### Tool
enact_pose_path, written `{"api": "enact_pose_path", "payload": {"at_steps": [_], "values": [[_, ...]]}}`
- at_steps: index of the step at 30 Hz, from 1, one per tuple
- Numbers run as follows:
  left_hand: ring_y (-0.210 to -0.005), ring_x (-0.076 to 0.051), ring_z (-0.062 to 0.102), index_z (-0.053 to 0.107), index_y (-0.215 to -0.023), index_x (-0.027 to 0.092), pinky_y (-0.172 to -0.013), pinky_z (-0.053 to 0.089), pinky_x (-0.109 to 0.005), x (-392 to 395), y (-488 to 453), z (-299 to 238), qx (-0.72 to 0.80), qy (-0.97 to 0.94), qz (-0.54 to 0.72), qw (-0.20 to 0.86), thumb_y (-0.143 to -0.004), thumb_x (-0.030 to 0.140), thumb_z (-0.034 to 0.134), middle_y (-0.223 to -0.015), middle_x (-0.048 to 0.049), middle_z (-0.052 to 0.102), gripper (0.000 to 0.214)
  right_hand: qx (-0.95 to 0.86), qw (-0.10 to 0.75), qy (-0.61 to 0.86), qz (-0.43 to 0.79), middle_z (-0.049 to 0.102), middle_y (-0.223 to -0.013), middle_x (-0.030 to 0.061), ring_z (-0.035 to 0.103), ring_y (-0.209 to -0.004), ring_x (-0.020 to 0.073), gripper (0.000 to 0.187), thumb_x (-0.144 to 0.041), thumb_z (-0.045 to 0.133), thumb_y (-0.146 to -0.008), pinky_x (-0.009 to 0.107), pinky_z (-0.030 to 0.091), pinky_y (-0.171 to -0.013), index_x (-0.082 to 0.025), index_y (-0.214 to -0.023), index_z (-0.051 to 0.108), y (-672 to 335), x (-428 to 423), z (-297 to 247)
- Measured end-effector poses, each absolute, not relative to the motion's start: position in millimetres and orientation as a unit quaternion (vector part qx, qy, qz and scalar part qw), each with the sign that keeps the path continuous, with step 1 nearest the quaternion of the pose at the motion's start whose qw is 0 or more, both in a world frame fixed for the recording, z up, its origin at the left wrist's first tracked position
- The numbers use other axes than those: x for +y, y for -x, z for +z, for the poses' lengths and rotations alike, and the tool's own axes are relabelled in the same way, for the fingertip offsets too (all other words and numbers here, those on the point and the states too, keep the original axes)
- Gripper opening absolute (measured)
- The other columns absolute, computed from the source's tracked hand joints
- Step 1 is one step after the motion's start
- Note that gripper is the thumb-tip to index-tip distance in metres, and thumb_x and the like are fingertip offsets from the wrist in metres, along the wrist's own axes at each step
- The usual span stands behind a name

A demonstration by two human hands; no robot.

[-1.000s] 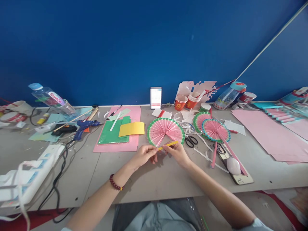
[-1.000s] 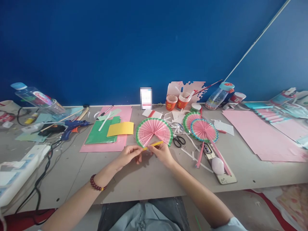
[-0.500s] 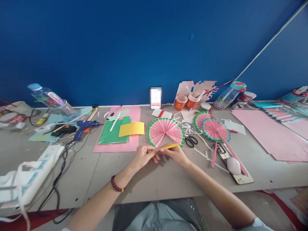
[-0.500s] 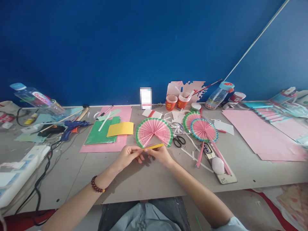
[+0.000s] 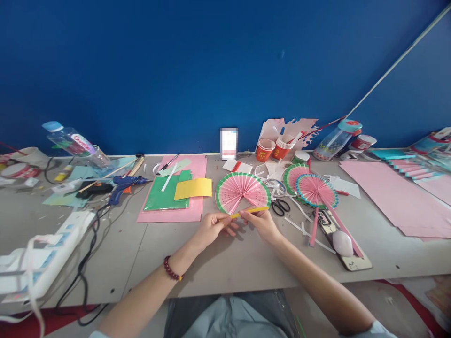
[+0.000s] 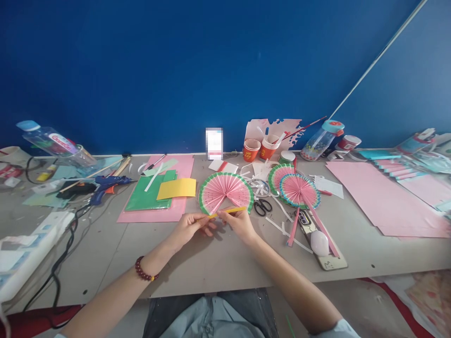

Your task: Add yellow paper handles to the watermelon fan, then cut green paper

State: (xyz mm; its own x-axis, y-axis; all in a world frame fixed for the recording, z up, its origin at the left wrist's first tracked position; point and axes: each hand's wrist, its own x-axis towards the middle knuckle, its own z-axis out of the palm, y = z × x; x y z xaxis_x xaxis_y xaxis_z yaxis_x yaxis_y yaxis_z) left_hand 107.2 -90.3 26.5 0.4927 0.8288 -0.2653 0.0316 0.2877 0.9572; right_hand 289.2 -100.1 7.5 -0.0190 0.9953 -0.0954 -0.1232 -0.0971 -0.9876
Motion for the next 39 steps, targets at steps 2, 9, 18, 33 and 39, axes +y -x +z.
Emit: {"api": "enact_pose_path", "payload": {"at_steps": [2, 9, 18, 33, 39], "values": [[-0.068, -0.018, 0.069, 0.069, -0.095, 0.011, -0.060, 0.049, -0.025, -91, -107, 29, 0.403, -0.519, 0.279, 0.700, -0.081, 0.050, 0.057, -0.092, -0.0133, 0.072, 0.043, -0.449, 0.503, 0.485, 0.557, 0.061, -0.059, 0.0017, 0.045, -0.051, 0.0103, 0.025, -0.041, 0.072, -0.069, 0.023, 0.032, -0.045, -0.016, -0.070, 0.072, -290, -99, 6], [-0.088, -0.023, 0.068, 0.063, -0.111, 0.013, -0.064, 0.048, -0.025, -91, -109, 33, 0.347, -0.521, 0.280, 0.728, -0.083, 0.051, 0.053, -0.112, -0.0154, 0.067, 0.048, -0.432, 0.503, 0.506, 0.551, 0.053, -0.051, -0.0014, 0.040, -0.045, 0.0076, 0.030, -0.044, 0.070, -0.070, 0.021, 0.027, -0.043, -0.015, -0.067, 0.070, -292, -99, 4], [-0.081, -0.021, 0.068, 0.069, -0.097, 0.010, -0.066, 0.048, -0.027, -93, -105, 33, 0.363, -0.550, 0.250, 0.710, -0.081, 0.042, 0.056, -0.091, -0.0135, 0.073, 0.038, -0.425, 0.502, 0.487, 0.574, 0.054, -0.052, -0.0009, 0.044, -0.047, 0.0083, 0.029, -0.044, 0.072, -0.068, 0.021, 0.031, -0.044, -0.015, -0.065, 0.068, -292, -98, 7], [-0.065, -0.018, 0.066, 0.064, -0.098, 0.010, -0.062, 0.048, -0.026, -99, -112, 25, 0.362, -0.574, 0.232, 0.697, -0.086, 0.053, 0.047, -0.075, -0.0108, 0.073, 0.048, -0.372, 0.523, 0.490, 0.590, 0.051, -0.053, -0.0018, 0.045, -0.050, 0.0081, 0.034, -0.049, 0.067, -0.072, 0.021, 0.032, -0.045, -0.016, -0.078, 0.073, -295, -98, 12], [-0.069, -0.018, 0.065, 0.067, -0.093, 0.012, -0.062, 0.048, -0.026, -103, -113, 30, 0.323, -0.581, 0.204, 0.719, -0.082, 0.053, 0.055, -0.076, -0.0096, 0.071, 0.044, -0.451, 0.480, 0.477, 0.582, 0.054, -0.053, 0.0000, 0.046, -0.049, 0.0099, 0.035, -0.049, 0.066, -0.073, 0.023, 0.038, -0.048, -0.015, -0.066, 0.071, -292, -102, 15]]}}
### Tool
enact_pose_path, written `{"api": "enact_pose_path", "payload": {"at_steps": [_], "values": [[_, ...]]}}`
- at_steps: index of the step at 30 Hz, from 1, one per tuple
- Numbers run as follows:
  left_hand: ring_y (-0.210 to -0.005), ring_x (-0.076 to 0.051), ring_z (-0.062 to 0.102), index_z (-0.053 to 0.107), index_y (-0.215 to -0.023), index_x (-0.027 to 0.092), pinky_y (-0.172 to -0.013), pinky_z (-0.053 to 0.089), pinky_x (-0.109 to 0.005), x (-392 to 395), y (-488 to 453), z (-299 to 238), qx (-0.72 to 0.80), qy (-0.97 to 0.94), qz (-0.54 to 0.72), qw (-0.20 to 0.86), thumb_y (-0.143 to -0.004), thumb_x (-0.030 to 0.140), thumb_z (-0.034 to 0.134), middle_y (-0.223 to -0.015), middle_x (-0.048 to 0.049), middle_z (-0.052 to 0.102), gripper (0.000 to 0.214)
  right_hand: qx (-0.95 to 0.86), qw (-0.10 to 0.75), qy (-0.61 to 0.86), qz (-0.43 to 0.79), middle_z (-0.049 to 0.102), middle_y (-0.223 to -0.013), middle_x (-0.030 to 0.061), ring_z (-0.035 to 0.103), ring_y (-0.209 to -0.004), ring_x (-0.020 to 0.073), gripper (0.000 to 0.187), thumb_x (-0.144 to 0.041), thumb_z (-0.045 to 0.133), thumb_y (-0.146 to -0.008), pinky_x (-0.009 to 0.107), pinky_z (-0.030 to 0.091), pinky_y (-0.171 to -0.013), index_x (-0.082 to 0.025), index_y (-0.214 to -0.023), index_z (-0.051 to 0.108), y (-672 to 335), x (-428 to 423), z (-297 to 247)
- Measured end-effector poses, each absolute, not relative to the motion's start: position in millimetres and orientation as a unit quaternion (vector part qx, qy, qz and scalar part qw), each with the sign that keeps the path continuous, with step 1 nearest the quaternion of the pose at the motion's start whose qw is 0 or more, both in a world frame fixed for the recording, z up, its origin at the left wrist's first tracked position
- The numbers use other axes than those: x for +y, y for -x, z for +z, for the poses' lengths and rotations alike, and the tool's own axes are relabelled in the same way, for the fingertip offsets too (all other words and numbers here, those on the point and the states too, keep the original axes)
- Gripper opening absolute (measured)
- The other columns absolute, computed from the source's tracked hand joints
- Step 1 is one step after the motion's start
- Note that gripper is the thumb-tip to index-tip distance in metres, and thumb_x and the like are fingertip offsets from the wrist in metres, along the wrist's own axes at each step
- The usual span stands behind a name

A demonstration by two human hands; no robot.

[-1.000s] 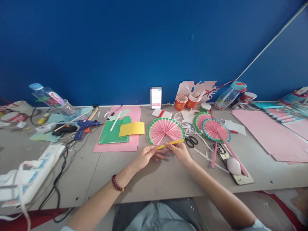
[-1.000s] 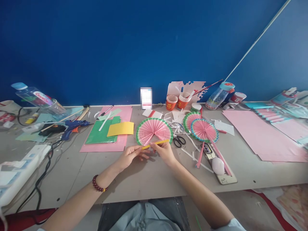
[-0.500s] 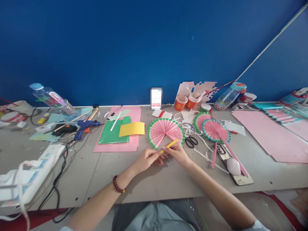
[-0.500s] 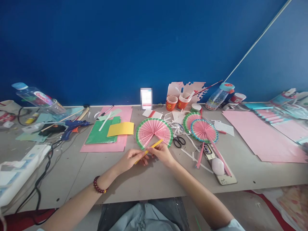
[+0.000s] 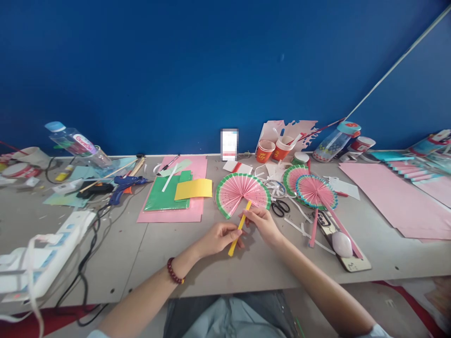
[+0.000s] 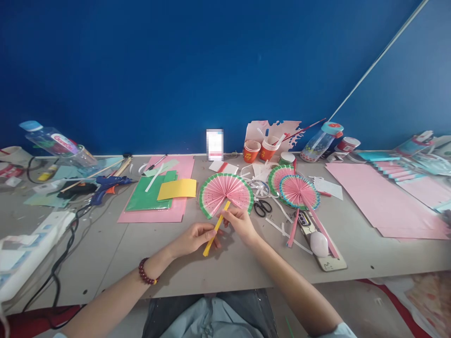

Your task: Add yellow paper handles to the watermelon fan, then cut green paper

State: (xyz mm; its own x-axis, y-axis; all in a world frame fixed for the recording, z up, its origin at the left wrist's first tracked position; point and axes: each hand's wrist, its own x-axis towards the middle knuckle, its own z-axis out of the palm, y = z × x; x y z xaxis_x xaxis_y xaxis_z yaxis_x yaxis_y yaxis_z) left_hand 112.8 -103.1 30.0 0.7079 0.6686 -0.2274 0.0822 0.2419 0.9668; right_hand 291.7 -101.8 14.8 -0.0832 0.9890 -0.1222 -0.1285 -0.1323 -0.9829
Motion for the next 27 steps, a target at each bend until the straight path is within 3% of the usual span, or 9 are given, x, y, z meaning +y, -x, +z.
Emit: {"api": "enact_pose_path", "payload": {"at_steps": [5, 9, 14, 17, 20, 24, 27], "values": [[-0.056, -0.015, 0.062, 0.067, -0.088, 0.010, -0.056, 0.047, -0.025, -100, -112, 30, 0.340, -0.552, 0.209, 0.732, -0.080, 0.053, 0.057, -0.066, -0.0085, 0.070, 0.044, -0.553, 0.448, 0.486, 0.507, 0.062, -0.069, 0.0029, 0.050, -0.052, 0.0114, 0.032, -0.046, 0.058, -0.080, 0.024, 0.040, -0.048, -0.016, -0.082, 0.069, -290, -103, 14], [-0.058, -0.014, 0.062, 0.063, -0.100, 0.010, -0.055, 0.046, -0.024, -97, -111, 29, 0.342, -0.546, 0.220, 0.733, -0.082, 0.051, 0.055, -0.072, -0.0094, 0.070, 0.045, -0.605, 0.486, 0.558, 0.293, 0.065, -0.090, 0.0075, 0.058, -0.074, 0.0178, 0.023, -0.030, 0.048, -0.084, 0.027, 0.046, -0.061, -0.019, -0.095, 0.066, -315, -93, 19], [-0.064, -0.016, 0.066, 0.054, -0.108, 0.014, -0.061, 0.049, -0.027, -98, -113, 28, 0.351, -0.532, 0.251, 0.729, -0.077, 0.046, 0.064, -0.086, -0.0081, 0.068, 0.046, -0.653, 0.326, 0.682, 0.034, 0.066, -0.098, 0.0095, 0.056, -0.094, 0.0246, 0.036, -0.010, 0.039, -0.077, 0.036, 0.043, -0.082, -0.019, -0.102, 0.064, -371, -78, 19], [-0.069, -0.018, 0.067, 0.042, -0.117, 0.017, -0.065, 0.049, -0.029, -98, -114, 26, 0.351, -0.522, 0.262, 0.732, -0.077, 0.042, 0.065, -0.083, -0.0053, 0.067, 0.053, -0.646, 0.246, 0.722, -0.011, 0.066, -0.097, 0.0118, 0.056, -0.093, 0.0257, 0.036, -0.010, 0.043, -0.076, 0.036, 0.042, -0.082, -0.018, -0.102, 0.065, -394, -74, 12], [-0.076, -0.018, 0.066, 0.036, -0.120, 0.019, -0.061, 0.048, -0.025, -98, -114, 22, 0.357, -0.530, 0.267, 0.721, -0.078, 0.039, 0.065, -0.086, -0.0047, 0.063, 0.054, -0.654, 0.213, 0.726, -0.008, 0.066, -0.094, 0.0108, 0.057, -0.090, 0.0242, 0.029, -0.012, 0.043, -0.078, 0.034, 0.043, -0.079, -0.018, -0.091, 0.068, -402, -72, 6], [-0.083, -0.015, 0.059, 0.038, -0.119, 0.024, -0.060, 0.050, -0.023, -100, -113, 15, 0.353, -0.561, 0.289, 0.691, -0.075, 0.034, 0.068, -0.100, -0.0040, 0.051, 0.054, -0.657, 0.213, 0.723, 0.002, 0.065, -0.089, 0.0107, 0.057, -0.083, 0.0236, 0.025, -0.017, 0.042, -0.081, 0.034, 0.043, -0.075, -0.018, -0.082, 0.067, -400, -71, 6], [-0.084, -0.014, 0.055, 0.030, -0.132, 0.030, -0.065, 0.052, -0.026, -102, -112, 11, 0.352, -0.594, 0.291, 0.662, -0.074, 0.031, 0.069, -0.102, -0.0035, 0.047, 0.070, -0.638, 0.256, 0.727, 0.004, 0.065, -0.092, 0.0116, 0.058, -0.084, 0.0241, 0.025, -0.017, 0.040, -0.081, 0.034, 0.043, -0.073, -0.018, -0.087, 0.065, -397, -71, 9]]}}
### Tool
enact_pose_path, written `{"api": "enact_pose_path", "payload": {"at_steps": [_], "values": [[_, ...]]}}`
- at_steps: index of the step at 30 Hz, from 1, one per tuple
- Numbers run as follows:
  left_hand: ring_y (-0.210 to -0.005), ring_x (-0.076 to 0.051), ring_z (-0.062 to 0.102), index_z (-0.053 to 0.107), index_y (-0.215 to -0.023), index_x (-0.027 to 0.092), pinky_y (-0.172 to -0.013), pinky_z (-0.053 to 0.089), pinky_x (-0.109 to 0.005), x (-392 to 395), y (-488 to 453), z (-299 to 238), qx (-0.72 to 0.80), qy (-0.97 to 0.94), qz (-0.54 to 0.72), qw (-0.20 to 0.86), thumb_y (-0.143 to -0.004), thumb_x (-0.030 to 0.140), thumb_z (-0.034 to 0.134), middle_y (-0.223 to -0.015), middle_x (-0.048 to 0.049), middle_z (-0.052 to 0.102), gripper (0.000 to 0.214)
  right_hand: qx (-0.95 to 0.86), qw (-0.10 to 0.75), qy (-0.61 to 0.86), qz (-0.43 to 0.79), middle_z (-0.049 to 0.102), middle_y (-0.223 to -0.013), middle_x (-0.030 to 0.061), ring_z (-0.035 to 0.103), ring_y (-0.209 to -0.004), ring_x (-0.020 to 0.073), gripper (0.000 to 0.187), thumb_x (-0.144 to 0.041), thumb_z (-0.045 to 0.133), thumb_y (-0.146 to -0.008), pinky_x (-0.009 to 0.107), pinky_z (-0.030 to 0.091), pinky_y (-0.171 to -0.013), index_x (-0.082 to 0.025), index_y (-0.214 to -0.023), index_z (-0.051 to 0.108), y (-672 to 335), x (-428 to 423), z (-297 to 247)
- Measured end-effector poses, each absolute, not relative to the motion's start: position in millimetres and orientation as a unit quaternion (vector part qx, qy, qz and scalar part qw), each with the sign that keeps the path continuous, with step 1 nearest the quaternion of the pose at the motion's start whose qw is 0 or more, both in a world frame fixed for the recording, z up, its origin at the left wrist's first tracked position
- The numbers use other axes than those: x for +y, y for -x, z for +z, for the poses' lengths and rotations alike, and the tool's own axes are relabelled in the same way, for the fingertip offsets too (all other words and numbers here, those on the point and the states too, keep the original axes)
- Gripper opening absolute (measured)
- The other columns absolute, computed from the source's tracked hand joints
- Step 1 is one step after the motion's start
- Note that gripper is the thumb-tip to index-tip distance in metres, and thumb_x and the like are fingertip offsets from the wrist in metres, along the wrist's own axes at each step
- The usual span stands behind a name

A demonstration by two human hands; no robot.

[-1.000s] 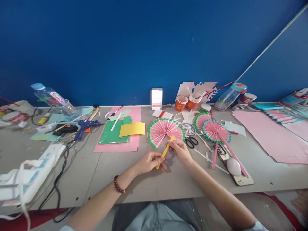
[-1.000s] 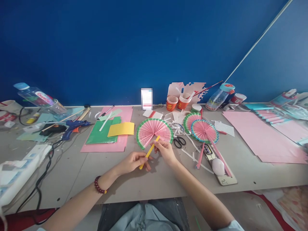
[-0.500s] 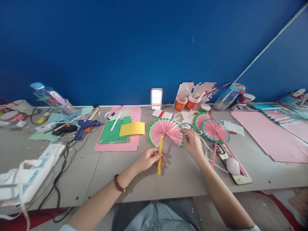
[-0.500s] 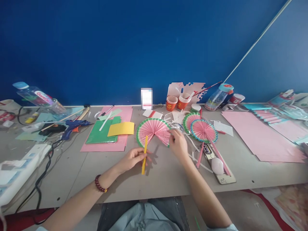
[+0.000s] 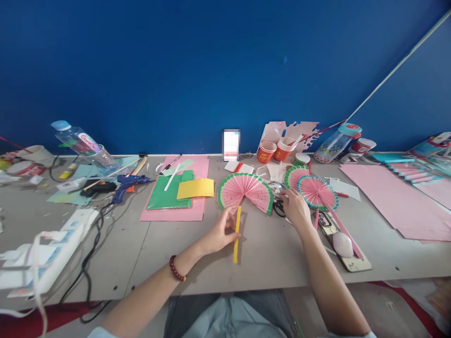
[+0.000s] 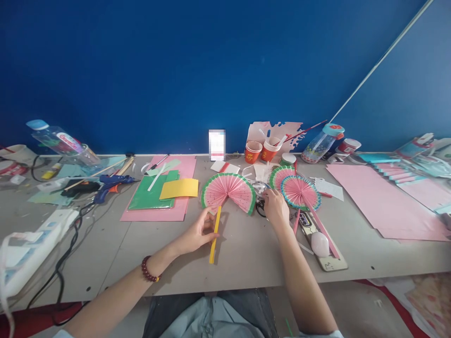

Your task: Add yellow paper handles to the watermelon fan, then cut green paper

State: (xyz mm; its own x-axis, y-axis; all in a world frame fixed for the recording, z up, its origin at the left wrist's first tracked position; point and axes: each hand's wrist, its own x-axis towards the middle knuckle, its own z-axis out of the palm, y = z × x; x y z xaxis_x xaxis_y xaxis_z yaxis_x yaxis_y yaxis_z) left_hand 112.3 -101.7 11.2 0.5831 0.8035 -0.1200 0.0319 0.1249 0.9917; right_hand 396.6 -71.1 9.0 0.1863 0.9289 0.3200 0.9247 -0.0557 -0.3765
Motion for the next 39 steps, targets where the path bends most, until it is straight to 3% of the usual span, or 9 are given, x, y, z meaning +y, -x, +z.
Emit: {"api": "enact_pose_path", "payload": {"at_steps": [2, 7, 11, 16, 18, 21, 27, 32, 39], "values": [[-0.085, -0.014, 0.055, 0.027, -0.136, 0.032, -0.070, 0.052, -0.028, -103, -112, 12, 0.347, -0.633, 0.280, 0.633, -0.077, 0.028, 0.067, -0.102, -0.0037, 0.049, 0.072, -0.615, 0.298, 0.730, 0.017, 0.066, -0.093, 0.0114, 0.059, -0.084, 0.0246, 0.024, -0.019, 0.040, -0.082, 0.034, 0.043, -0.072, -0.018, -0.092, 0.063, -395, -71, 10], [-0.086, -0.015, 0.056, 0.060, -0.109, 0.023, -0.073, 0.049, -0.027, -104, -111, 19, 0.345, -0.749, 0.245, 0.511, -0.085, 0.027, 0.055, -0.104, -0.0060, 0.053, 0.025, -0.533, 0.412, 0.731, 0.104, 0.066, -0.085, 0.0077, 0.060, -0.062, 0.0192, 0.024, -0.034, 0.043, -0.084, 0.031, 0.043, -0.060, -0.019, -0.097, 0.057, -390, -72, 14], [-0.082, -0.016, 0.057, 0.061, -0.109, 0.024, -0.074, 0.047, -0.028, -104, -110, 22, 0.362, -0.809, 0.219, 0.408, -0.085, 0.026, 0.054, -0.102, -0.0049, 0.058, 0.026, -0.464, 0.508, 0.703, 0.181, 0.061, -0.065, 0.0010, 0.054, -0.047, 0.0144, 0.030, -0.044, 0.050, -0.081, 0.026, 0.039, -0.048, -0.019, -0.097, 0.054, -382, -74, 21], [-0.096, -0.022, 0.054, 0.055, -0.118, 0.025, -0.083, 0.044, -0.035, -103, -111, 20, 0.350, -0.857, 0.194, 0.325, -0.084, 0.037, 0.057, -0.103, -0.0057, 0.062, 0.035, -0.384, 0.632, 0.557, 0.377, 0.064, -0.100, 0.0047, 0.048, -0.045, 0.0072, 0.033, -0.050, 0.061, -0.074, 0.020, 0.027, -0.035, -0.023, -0.089, 0.050, -375, -77, 35], [-0.097, -0.023, 0.054, 0.056, -0.116, 0.025, -0.084, 0.043, -0.036, -103, -112, 19, 0.337, -0.874, 0.186, 0.297, -0.085, 0.039, 0.056, -0.101, -0.0065, 0.061, 0.034, -0.364, 0.640, 0.505, 0.450, 0.062, -0.106, 0.0034, 0.043, -0.044, 0.0049, 0.031, -0.049, 0.063, -0.073, 0.020, 0.024, -0.034, -0.023, -0.086, 0.051, -375, -78, 39], [-0.096, -0.023, 0.054, 0.059, -0.111, 0.023, -0.083, 0.044, -0.036, -103, -112, 19, 0.331, -0.884, 0.184, 0.275, -0.087, 0.039, 0.052, -0.098, -0.0071, 0.061, 0.030, -0.358, 0.639, 0.469, 0.493, 0.061, -0.098, 0.0011, 0.038, -0.045, 0.0051, 0.027, -0.047, 0.063, -0.074, 0.020, 0.022, -0.034, -0.024, -0.084, 0.051, -374, -79, 43], [-0.093, -0.020, 0.056, 0.060, -0.109, 0.022, -0.084, 0.044, -0.033, -105, -112, 26, 0.340, -0.851, 0.233, 0.326, -0.090, 0.033, 0.047, -0.099, -0.0070, 0.061, 0.025, -0.396, 0.633, 0.451, 0.490, 0.054, -0.080, -0.0016, 0.044, -0.050, 0.0081, 0.029, -0.046, 0.066, -0.074, 0.021, 0.030, -0.040, -0.025, -0.085, 0.049, -358, -82, 39], [-0.079, -0.015, 0.056, 0.059, -0.111, 0.021, -0.076, 0.047, -0.028, -106, -112, 26, 0.369, -0.786, 0.342, 0.359, -0.090, 0.031, 0.049, -0.093, -0.0058, 0.060, 0.025, -0.452, 0.576, 0.433, 0.525, 0.056, -0.069, -0.0022, 0.048, -0.049, 0.0093, 0.027, -0.045, 0.066, -0.074, 0.024, 0.038, -0.046, -0.022, -0.083, 0.054, -333, -90, 35], [-0.080, -0.013, 0.058, 0.045, -0.132, 0.030, -0.070, 0.051, -0.028, -98, -105, 21, 0.361, -0.786, 0.446, 0.231, -0.090, 0.023, 0.049, -0.113, -0.0082, 0.052, 0.043, -0.517, 0.513, 0.421, 0.541, 0.065, -0.068, 0.0012, 0.055, -0.047, 0.0109, 0.023, -0.040, 0.065, -0.078, 0.026, 0.046, -0.047, -0.019, -0.084, 0.061, -304, -99, 24]]}}
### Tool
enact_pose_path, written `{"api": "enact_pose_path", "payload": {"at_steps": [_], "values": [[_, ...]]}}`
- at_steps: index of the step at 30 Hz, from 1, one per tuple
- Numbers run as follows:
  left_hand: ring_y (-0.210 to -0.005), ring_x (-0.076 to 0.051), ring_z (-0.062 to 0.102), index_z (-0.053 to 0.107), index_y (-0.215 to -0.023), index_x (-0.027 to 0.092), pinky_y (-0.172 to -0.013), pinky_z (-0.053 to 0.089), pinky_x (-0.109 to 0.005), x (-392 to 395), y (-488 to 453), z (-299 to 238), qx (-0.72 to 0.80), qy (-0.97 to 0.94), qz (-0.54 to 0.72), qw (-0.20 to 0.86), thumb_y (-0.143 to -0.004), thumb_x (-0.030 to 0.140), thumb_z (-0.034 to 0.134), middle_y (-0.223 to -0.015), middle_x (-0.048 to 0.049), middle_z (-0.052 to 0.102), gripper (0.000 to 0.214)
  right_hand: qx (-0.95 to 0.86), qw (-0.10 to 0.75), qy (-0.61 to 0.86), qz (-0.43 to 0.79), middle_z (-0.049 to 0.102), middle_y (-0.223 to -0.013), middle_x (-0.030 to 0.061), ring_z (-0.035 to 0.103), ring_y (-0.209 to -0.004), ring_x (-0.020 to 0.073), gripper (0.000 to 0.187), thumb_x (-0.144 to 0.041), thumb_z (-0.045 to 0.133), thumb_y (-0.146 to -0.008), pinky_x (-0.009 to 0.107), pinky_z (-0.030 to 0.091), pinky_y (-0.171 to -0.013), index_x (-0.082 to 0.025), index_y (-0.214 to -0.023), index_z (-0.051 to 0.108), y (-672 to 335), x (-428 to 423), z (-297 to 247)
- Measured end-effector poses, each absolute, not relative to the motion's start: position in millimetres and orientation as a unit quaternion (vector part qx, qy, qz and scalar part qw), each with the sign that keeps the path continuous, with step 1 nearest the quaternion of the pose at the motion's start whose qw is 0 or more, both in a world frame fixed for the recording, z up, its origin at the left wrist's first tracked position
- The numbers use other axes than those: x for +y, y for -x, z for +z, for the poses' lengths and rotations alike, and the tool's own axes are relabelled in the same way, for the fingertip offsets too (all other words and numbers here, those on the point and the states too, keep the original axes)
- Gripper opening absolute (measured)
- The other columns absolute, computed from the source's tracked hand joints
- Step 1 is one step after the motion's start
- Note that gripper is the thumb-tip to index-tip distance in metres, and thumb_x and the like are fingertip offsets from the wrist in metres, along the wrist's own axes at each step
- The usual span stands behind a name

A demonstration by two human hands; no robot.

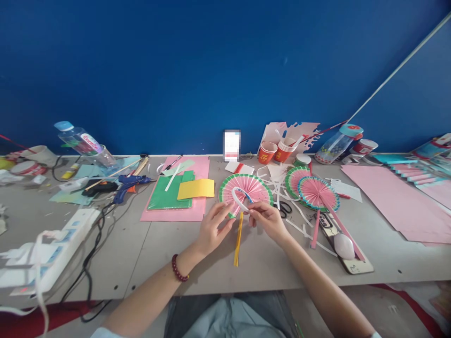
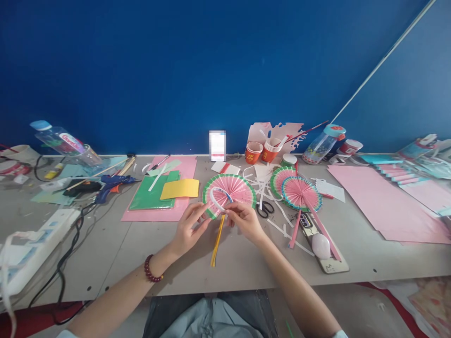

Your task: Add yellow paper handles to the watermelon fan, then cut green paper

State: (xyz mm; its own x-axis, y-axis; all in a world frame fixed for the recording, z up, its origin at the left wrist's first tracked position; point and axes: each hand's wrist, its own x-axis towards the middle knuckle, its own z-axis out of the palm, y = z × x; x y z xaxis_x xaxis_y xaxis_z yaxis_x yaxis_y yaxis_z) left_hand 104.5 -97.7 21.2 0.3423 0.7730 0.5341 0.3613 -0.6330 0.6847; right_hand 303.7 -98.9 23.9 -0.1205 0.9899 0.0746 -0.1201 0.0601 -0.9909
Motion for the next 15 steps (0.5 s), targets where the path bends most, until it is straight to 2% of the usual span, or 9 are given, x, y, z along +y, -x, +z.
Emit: {"api": "enact_pose_path", "payload": {"at_steps": [3, 6, 8, 12, 15], "values": [[-0.090, -0.016, 0.059, 0.041, -0.135, 0.033, -0.071, 0.053, -0.027, -93.6, -103.0, 20.6, 0.337, -0.802, 0.459, 0.178, -0.089, 0.019, 0.050, -0.115, -0.0081, 0.052, 0.049, -0.526, 0.507, 0.433, 0.528, 0.066, -0.068, 0.0012, 0.057, -0.048, 0.0111, 0.023, -0.039, 0.065, -0.078, 0.025, 0.048, -0.047, -0.019, -0.087, 0.064, -297.9, -101.5, 17.7], [-0.094, -0.017, 0.060, 0.039, -0.137, 0.031, -0.074, 0.055, -0.028, -91.9, -103.8, 20.2, 0.323, -0.818, 0.451, 0.152, -0.089, 0.018, 0.049, -0.116, -0.0095, 0.053, 0.050, -0.528, 0.502, 0.446, 0.519, 0.069, -0.074, 0.0030, 0.058, -0.049, 0.0104, 0.023, -0.039, 0.064, -0.078, 0.024, 0.049, -0.046, -0.019, -0.089, 0.065, -295.3, -103.4, 15.3], [-0.096, -0.018, 0.060, 0.041, -0.136, 0.030, -0.078, 0.055, -0.030, -92.1, -104.6, 20.1, 0.319, -0.825, 0.445, 0.141, -0.090, 0.018, 0.048, -0.118, -0.0102, 0.054, 0.048, -0.534, 0.502, 0.454, 0.506, 0.068, -0.071, 0.0025, 0.058, -0.049, 0.0106, 0.023, -0.039, 0.064, -0.078, 0.023, 0.048, -0.045, -0.019, -0.088, 0.066, -294.6, -104.1, 15.4], [-0.099, -0.018, 0.060, 0.048, -0.130, 0.028, -0.079, 0.055, -0.031, -94.5, -105.8, 21.3, 0.315, -0.822, 0.447, 0.161, -0.090, 0.018, 0.048, -0.118, -0.0096, 0.055, 0.042, -0.544, 0.514, 0.468, 0.470, 0.064, -0.062, 0.0002, 0.058, -0.048, 0.0113, 0.022, -0.039, 0.062, -0.080, 0.022, 0.047, -0.043, -0.019, -0.088, 0.066, -294.2, -104.1, 16.7], [-0.096, -0.016, 0.061, 0.056, -0.120, 0.026, -0.072, 0.056, -0.026, -97.1, -106.8, 21.5, 0.320, -0.810, 0.453, 0.191, -0.088, 0.017, 0.051, -0.115, -0.0087, 0.056, 0.034, -0.552, 0.517, 0.481, 0.443, 0.063, -0.063, -0.0002, 0.060, -0.049, 0.0124, 0.021, -0.039, 0.060, -0.081, 0.023, 0.050, -0.045, -0.019, -0.089, 0.065, -293.4, -104.2, 17.4]]}}
